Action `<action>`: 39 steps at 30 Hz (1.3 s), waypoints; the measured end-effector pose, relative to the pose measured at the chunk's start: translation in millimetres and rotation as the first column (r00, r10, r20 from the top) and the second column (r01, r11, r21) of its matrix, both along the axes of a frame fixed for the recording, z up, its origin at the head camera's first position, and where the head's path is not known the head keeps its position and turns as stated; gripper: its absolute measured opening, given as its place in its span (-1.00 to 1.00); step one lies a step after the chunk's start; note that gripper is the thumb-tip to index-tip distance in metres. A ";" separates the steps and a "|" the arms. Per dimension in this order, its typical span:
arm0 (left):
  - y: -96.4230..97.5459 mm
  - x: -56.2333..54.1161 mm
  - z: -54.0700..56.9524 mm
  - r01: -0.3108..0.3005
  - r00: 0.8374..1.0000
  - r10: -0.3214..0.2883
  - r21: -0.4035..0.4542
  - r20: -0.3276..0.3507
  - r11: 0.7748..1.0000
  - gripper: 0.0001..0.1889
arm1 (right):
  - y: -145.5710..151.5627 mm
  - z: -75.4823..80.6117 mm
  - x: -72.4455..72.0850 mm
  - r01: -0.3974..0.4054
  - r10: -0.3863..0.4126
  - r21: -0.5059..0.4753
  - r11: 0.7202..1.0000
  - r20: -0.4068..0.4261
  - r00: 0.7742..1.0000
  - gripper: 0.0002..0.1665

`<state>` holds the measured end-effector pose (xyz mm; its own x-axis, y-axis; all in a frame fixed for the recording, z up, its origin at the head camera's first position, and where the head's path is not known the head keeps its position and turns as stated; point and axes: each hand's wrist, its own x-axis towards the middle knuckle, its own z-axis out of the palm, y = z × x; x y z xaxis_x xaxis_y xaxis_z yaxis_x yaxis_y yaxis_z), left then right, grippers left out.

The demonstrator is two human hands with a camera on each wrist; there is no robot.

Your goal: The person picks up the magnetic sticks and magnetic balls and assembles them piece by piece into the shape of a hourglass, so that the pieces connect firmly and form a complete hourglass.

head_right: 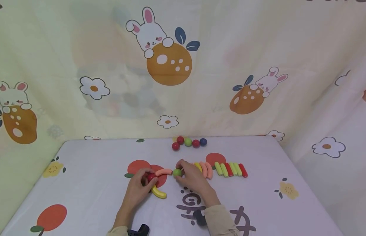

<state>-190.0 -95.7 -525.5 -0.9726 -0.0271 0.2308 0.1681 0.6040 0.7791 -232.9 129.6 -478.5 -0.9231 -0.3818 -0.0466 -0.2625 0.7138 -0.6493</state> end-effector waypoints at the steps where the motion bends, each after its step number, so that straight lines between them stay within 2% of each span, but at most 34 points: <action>1: -0.1 0.1 -0.3 0.003 1.000 -0.003 -0.001 -0.009 1.000 -0.71 | -0.3 -0.1 0.3 -0.009 0.009 -0.002 1.000 0.000 1.000 -0.66; 9: 0.3 1.4 0.1 0.002 1.000 -0.002 0.001 -0.009 1.000 -0.69 | -3.3 -2.0 3.1 -0.036 0.036 -0.007 0.999 -0.012 0.999 -0.62; 16: -0.6 1.6 1.8 -0.005 1.000 0.005 0.076 0.000 0.997 -0.66 | -5.0 -1.0 3.6 -0.005 0.006 -0.013 1.000 0.035 0.999 -0.57; 31: 0.2 1.9 3.2 0.031 0.999 -0.032 0.070 0.008 0.997 -0.66 | -6.9 0.2 2.8 0.043 -0.043 -0.035 0.998 -0.021 0.999 -0.57; 35: -2.1 2.3 3.5 0.089 0.996 -0.089 0.043 -0.008 0.995 -0.74 | -6.6 1.6 2.6 0.042 -0.042 -0.033 0.999 -0.004 0.999 -0.57; 36: -3.3 2.9 4.4 0.109 0.994 -0.109 0.041 0.007 0.993 -0.74 | -6.5 2.3 2.7 0.042 -0.042 -0.034 0.999 0.001 0.999 -0.57; 39: -7.7 4.5 7.8 0.187 0.981 -0.188 0.014 0.043 0.982 -0.60 | -5.7 4.5 3.3 0.037 -0.037 -0.039 0.999 0.010 0.999 -0.58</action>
